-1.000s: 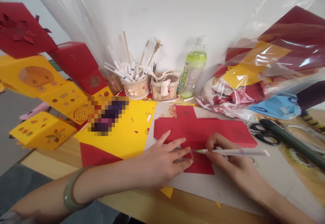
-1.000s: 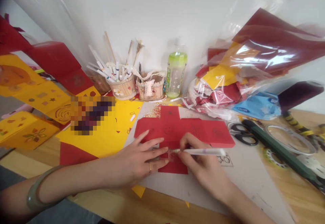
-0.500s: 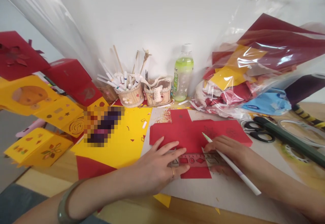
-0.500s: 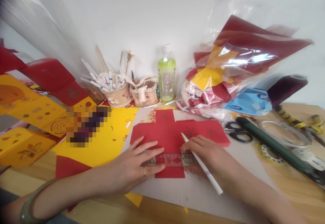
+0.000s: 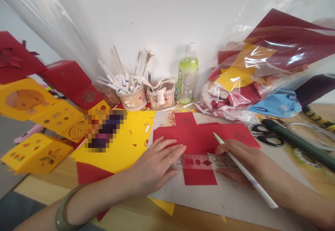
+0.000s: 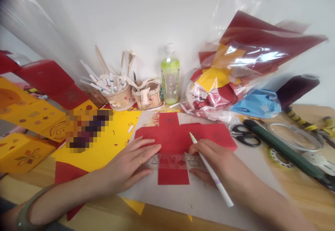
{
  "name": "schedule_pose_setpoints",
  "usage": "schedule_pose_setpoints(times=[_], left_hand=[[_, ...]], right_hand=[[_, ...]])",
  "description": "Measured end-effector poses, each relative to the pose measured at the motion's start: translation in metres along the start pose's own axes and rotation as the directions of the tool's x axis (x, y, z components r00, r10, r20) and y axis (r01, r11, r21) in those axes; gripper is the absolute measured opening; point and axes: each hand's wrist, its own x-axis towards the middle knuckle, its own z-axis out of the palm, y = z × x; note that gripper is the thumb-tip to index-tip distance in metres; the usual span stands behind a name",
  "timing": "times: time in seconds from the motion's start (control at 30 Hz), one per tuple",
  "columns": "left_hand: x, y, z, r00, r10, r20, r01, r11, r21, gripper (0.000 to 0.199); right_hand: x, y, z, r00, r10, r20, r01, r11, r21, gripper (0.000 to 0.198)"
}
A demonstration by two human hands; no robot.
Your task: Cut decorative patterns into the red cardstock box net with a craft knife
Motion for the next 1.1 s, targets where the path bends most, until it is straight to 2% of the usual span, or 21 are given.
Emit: schedule_pose_setpoints(times=[0.1, 0.23, 0.57, 0.73, 0.93, 1.1], left_hand=[[0.000, 0.000, 0.003, 0.999, 0.030, -0.020, -0.030, 0.999, 0.025, 0.040], [0.000, -0.001, 0.005, 0.998, 0.055, -0.033, -0.053, 0.997, 0.059, 0.036], [0.002, 0.000, 0.004, 0.995, 0.068, -0.071, -0.063, 0.995, 0.073, 0.031], [0.002, 0.000, 0.007, 0.995, 0.095, -0.039, -0.091, 0.992, 0.083, 0.029], [0.001, -0.003, 0.013, 0.989, 0.145, 0.029, -0.147, 0.978, 0.149, 0.031], [0.003, -0.003, 0.012, 0.987, 0.133, 0.091, -0.144, 0.980, 0.134, 0.034]], right_hand=[[0.000, 0.005, -0.004, 0.988, -0.086, 0.127, 0.092, 0.995, -0.041, 0.012], [0.001, 0.006, -0.007, 0.982, -0.154, 0.112, 0.166, 0.980, -0.111, 0.013], [-0.005, -0.013, -0.001, 0.980, -0.120, 0.158, 0.151, 0.967, -0.206, 0.016], [-0.013, -0.026, 0.010, 0.969, -0.164, 0.184, 0.206, 0.948, -0.241, 0.015], [-0.022, -0.023, 0.021, 0.964, -0.192, 0.185, 0.239, 0.929, -0.284, 0.009], [-0.025, -0.023, 0.026, 0.965, -0.230, 0.127, 0.258, 0.923, -0.285, 0.015]])
